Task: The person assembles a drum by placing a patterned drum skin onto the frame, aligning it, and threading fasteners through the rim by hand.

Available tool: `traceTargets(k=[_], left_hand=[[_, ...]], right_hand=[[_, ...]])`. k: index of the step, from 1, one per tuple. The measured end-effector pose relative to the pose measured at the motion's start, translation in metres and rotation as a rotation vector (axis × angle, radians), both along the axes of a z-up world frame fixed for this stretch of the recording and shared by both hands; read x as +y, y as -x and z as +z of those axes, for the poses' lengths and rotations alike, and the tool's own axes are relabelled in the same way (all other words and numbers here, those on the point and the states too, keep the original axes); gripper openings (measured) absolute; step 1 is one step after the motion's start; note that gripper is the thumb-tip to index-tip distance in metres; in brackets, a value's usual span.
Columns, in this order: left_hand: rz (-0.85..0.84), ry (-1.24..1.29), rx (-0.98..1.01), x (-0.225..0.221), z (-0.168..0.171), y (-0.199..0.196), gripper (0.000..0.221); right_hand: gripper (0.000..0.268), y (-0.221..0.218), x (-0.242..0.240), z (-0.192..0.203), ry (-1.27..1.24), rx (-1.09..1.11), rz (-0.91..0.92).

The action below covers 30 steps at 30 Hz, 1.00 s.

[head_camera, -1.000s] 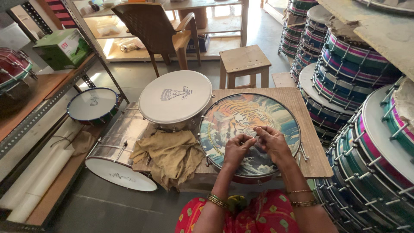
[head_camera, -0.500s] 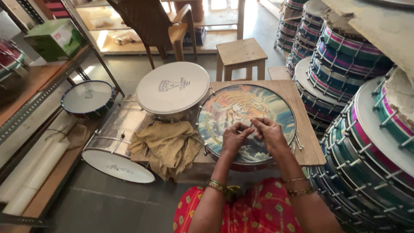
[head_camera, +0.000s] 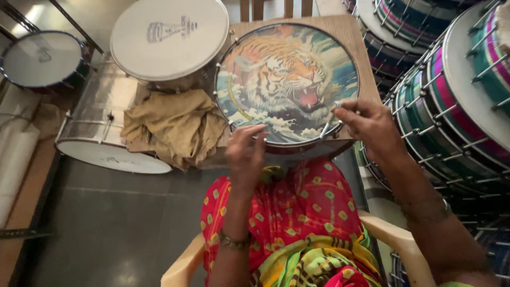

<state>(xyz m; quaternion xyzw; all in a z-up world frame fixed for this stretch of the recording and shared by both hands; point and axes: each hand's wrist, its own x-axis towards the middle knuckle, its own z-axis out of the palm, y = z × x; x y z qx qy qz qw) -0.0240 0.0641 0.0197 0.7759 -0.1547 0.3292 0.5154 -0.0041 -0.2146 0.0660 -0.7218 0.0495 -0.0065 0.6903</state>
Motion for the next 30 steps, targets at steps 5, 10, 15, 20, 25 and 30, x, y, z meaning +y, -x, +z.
traceTargets(k=[5, 10, 15, 20, 25, 30], left_hand=[[0.194, 0.281, 0.175, 0.034, -0.024, 0.005, 0.018], [0.243, 0.308, 0.191, 0.048, -0.034, 0.004, 0.017], [0.214, 0.335, 0.198, 0.041, -0.036, 0.004, 0.017], [0.166, 0.331, 0.193, 0.034, -0.033, 0.005, 0.016], [0.133, 0.164, 0.142, 0.020, -0.026, 0.008, 0.020], [0.026, -0.209, 0.009, -0.024, -0.010, 0.012, 0.021]], right_hand=[[0.016, 0.044, 0.025, -0.020, 0.165, -0.090, 0.063], [0.016, 0.049, 0.038, -0.052, 0.346, -0.287, 0.115], [0.019, 0.048, 0.043, -0.071, 0.396, -0.355, 0.091], [0.019, 0.046, 0.047, -0.079, 0.432, -0.396, 0.053], [0.019, 0.044, 0.044, -0.084, 0.377, -0.313, 0.048], [0.020, 0.039, 0.046, -0.097, 0.313, -0.321, 0.036]])
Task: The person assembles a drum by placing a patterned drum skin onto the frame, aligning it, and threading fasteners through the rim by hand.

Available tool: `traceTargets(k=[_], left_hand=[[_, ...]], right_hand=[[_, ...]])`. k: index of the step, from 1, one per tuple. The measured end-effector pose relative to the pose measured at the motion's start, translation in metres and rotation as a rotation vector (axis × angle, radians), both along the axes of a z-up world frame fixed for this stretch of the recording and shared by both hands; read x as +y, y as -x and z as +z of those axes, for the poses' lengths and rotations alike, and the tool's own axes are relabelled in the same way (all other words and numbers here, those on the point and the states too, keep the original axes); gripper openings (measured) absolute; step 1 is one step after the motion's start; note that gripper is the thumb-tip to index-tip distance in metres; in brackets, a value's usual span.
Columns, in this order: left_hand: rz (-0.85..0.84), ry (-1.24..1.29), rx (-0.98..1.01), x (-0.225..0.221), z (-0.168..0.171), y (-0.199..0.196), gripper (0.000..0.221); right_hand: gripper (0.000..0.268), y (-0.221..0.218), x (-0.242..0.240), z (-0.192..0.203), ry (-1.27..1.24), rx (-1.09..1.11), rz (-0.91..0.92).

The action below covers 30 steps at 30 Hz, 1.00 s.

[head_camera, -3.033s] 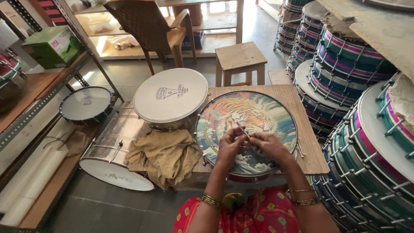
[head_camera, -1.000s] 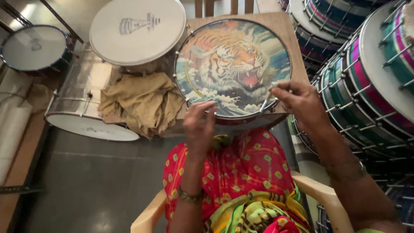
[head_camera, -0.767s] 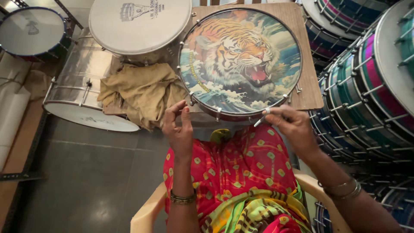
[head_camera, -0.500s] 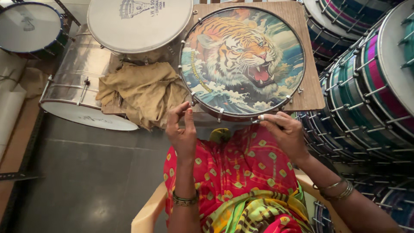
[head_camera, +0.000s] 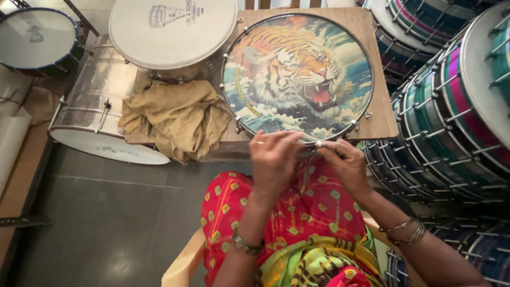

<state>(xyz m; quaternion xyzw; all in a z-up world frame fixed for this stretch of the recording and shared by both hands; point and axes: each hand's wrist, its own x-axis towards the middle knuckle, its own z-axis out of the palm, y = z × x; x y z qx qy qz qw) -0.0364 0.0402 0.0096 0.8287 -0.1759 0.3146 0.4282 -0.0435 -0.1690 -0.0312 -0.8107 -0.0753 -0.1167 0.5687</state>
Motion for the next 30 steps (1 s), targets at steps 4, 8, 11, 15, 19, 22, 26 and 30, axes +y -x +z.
traceTargets(k=[4, 8, 11, 15, 19, 22, 26, 30], left_hand=[[-0.100, -0.123, 0.043, -0.031, 0.007, -0.008, 0.022], [-0.176, -0.113, 0.124, -0.036, 0.003, -0.009, 0.021], [-0.238, -0.109, 0.108, -0.031, 0.002, -0.008, 0.025], [-0.236, -0.110, 0.100, -0.030, -0.002, -0.010, 0.025], [-0.229, -0.141, 0.059, -0.034, -0.004, -0.015, 0.024], [-0.212, -0.216, 0.028, -0.036, -0.003, -0.019, 0.024], [-0.203, -0.264, -0.003, -0.037, -0.005, -0.020, 0.028], [-0.139, -0.229, -0.010, -0.040, -0.010, -0.020, 0.022]], right_hand=[[0.014, -0.001, 0.002, -0.001, -0.031, -0.027, 0.018], [0.009, 0.001, -0.002, -0.003, -0.003, -0.071, 0.025], [0.005, -0.002, 0.002, -0.009, -0.054, -0.043, -0.019], [0.006, -0.002, 0.004, -0.021, -0.065, 0.083, -0.150], [0.010, -0.001, 0.002, -0.043, -0.197, 0.028, -0.140], [0.014, -0.001, 0.004, -0.056, -0.398, 0.233, -0.151], [0.021, 0.003, 0.011, -0.060, -0.580, 0.617, -0.195], [0.021, 0.003, 0.006, -0.073, -0.689, 0.689, -0.205]])
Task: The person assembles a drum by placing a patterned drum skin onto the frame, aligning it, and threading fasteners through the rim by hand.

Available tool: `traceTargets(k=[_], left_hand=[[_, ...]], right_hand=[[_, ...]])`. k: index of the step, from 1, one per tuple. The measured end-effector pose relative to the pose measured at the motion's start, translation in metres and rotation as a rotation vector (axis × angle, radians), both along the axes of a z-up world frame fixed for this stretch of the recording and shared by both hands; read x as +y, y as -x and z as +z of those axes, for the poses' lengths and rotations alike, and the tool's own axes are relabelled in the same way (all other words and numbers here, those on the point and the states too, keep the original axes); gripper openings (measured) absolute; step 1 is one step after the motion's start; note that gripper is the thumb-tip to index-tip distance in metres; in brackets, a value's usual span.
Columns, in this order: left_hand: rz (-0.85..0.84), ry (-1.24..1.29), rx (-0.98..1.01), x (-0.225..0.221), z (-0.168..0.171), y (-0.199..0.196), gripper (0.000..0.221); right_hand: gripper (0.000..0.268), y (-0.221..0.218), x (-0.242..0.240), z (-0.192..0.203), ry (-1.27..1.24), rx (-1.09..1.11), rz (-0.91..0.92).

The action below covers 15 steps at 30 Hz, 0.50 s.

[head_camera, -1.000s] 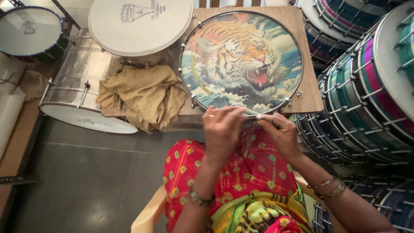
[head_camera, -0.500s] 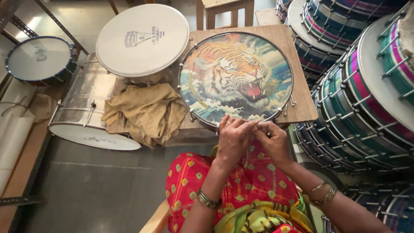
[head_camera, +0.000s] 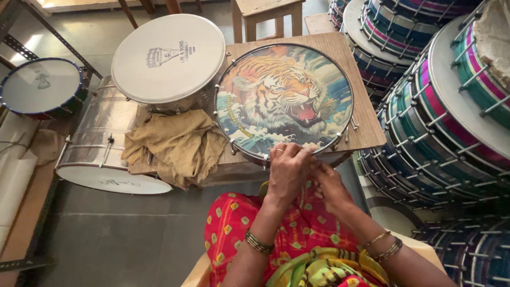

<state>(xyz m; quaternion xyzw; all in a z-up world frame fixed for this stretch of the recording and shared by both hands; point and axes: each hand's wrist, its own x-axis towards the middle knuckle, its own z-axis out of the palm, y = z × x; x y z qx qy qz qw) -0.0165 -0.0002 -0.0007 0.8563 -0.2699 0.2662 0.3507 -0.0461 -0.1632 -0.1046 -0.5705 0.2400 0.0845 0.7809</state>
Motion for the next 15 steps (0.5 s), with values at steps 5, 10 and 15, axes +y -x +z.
traceTargets(k=[5, 10, 15], left_hand=[[0.136, 0.038, -0.092, -0.005, -0.007, 0.004, 0.015], [0.105, 0.074, -0.096, -0.001, -0.007, 0.004, 0.019], [0.095, 0.087, -0.021, -0.002, 0.000, 0.003, 0.018]], right_hand=[[0.014, 0.003, 0.013, -0.028, 0.019, -0.019, -0.047], [0.022, 0.016, 0.023, -0.045, -0.200, 0.102, -0.009], [0.013, 0.011, 0.017, -0.079, -0.454, 0.019, -0.035]])
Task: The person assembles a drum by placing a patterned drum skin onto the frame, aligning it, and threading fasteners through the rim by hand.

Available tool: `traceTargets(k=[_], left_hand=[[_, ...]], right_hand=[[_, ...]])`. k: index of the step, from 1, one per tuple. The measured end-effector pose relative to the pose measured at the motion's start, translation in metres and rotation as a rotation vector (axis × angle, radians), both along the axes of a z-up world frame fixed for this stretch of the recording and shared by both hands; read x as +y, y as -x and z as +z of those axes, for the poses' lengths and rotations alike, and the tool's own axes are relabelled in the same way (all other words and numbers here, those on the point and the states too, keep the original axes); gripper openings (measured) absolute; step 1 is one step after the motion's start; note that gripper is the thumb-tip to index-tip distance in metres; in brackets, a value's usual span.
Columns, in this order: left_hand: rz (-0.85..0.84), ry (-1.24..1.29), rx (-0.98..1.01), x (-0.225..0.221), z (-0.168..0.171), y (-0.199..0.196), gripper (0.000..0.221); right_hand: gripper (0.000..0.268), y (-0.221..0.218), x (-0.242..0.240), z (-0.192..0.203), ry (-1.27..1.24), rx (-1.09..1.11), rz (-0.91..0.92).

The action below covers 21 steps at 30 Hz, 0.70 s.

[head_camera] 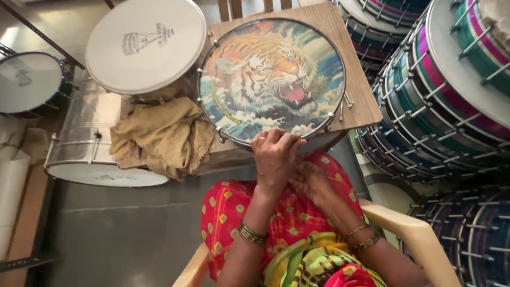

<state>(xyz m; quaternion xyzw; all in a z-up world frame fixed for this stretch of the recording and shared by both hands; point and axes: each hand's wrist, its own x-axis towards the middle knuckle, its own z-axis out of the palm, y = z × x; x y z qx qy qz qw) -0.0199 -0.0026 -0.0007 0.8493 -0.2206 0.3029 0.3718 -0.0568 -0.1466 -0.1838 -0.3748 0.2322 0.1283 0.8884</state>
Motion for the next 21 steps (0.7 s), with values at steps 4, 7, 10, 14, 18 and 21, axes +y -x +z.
traceTargets(k=[4, 7, 10, 14, 18, 21], left_hand=[[0.012, 0.006, 0.006, -0.001, 0.000, 0.000, 0.018], [0.023, -0.002, 0.023, -0.003, 0.000, -0.002, 0.018], [0.024, -0.005, 0.031, -0.004, 0.000, -0.002, 0.018], [0.034, -0.021, 0.047, -0.005, 0.002, -0.003, 0.018], [0.025, -0.008, 0.063, -0.006, 0.004, -0.002, 0.017], [0.027, -0.002, 0.063, -0.007, 0.004, -0.002, 0.018]], right_hand=[[0.010, 0.002, -0.009, -0.017, -0.179, -0.104, -0.001], [0.010, -0.002, -0.014, -0.024, -0.257, -0.143, -0.016], [0.011, -0.006, -0.015, -0.026, -0.345, -0.153, -0.002], [0.014, -0.013, -0.008, -0.019, -0.414, -0.064, -0.076], [0.015, -0.019, -0.007, -0.020, -0.424, -0.138, -0.029], [0.018, -0.019, -0.009, -0.024, -0.493, -0.238, 0.098]])
